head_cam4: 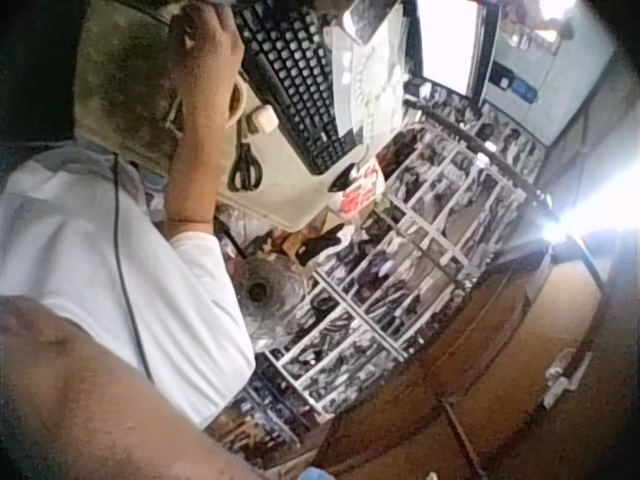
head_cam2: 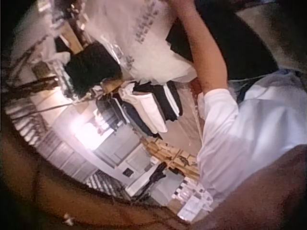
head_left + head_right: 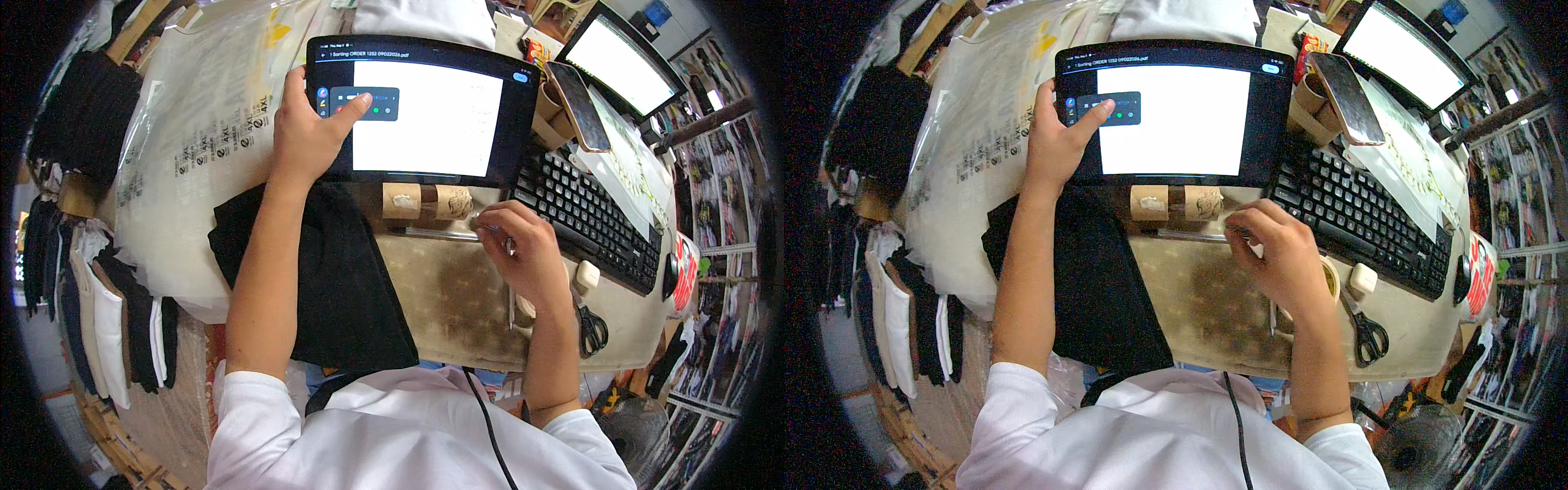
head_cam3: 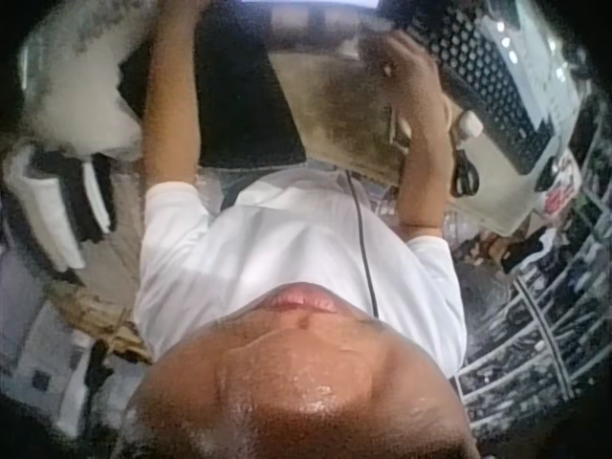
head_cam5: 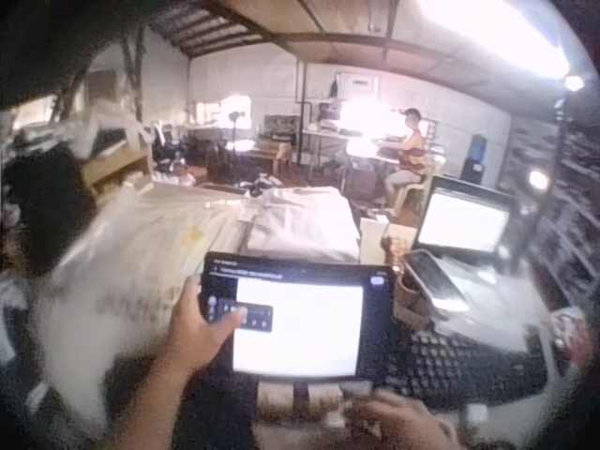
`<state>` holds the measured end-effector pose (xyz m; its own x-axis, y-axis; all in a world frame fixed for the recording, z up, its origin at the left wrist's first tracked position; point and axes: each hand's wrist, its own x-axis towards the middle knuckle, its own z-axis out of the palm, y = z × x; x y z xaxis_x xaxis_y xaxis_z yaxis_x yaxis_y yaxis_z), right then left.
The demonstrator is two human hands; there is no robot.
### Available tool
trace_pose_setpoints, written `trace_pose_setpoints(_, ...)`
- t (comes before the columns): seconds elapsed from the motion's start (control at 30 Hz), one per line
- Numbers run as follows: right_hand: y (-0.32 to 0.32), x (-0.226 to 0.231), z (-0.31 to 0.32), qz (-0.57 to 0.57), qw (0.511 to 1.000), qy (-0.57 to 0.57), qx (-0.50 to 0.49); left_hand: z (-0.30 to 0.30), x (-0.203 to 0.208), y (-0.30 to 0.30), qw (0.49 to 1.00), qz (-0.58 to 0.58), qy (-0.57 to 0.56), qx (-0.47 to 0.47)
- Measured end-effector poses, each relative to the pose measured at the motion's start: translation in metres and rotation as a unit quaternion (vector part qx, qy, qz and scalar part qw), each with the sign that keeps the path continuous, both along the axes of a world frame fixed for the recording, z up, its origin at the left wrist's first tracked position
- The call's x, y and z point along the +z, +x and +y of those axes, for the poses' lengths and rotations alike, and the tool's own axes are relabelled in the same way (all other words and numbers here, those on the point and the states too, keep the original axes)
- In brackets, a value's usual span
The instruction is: The person uses a tablet to navigate through file folders and view an order spreadsheet, checks a smartphone for updates, and handles several transparent plastic sheets and black garment pieces on a desk.
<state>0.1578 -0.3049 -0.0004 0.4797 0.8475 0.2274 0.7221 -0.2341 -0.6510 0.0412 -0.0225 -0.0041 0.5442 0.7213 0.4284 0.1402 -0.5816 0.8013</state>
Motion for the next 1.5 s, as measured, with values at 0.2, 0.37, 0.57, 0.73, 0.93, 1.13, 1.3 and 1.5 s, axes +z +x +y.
trace_pose_setpoints(0.2,0.006,0.007,-0.006,0.000,0.998,-0.048,-0.032,0.007,0.001,-0.014,0.980,-0.054,-0.161,-0.105)
trace_pose_setpoints(0.37,0.025,0.011,-0.024,-0.024,0.989,-0.122,-0.080,0.016,-0.007,-0.014,0.985,-0.012,-0.130,-0.113)
trace_pose_setpoints(0.57,0.015,0.015,-0.031,-0.054,0.966,-0.246,-0.065,0.018,0.001,-0.026,0.976,-0.016,-0.189,-0.111)
trace_pose_setpoints(0.73,0.001,0.011,-0.022,-0.105,0.938,-0.325,-0.062,0.022,0.005,-0.032,0.962,-0.027,-0.237,-0.135)
trace_pose_setpoints(0.93,0.001,0.014,-0.024,-0.070,0.982,-0.174,-0.005,0.012,0.011,-0.030,0.967,-0.040,-0.219,-0.126)
trace_pose_setpoints(1.13,0.008,0.006,-0.018,0.082,0.985,0.136,-0.068,0.017,0.005,-0.029,0.968,-0.046,-0.215,-0.119)
trace_pose_setpoints(1.3,0.020,0.002,-0.017,0.199,0.962,0.170,-0.079,0.012,0.011,-0.029,0.972,-0.023,-0.205,-0.116)
trace_pose_setpoints(1.5,0.043,-0.009,-0.027,0.597,0.699,0.374,0.122,0.019,0.007,-0.028,0.962,-0.043,-0.223,-0.153)
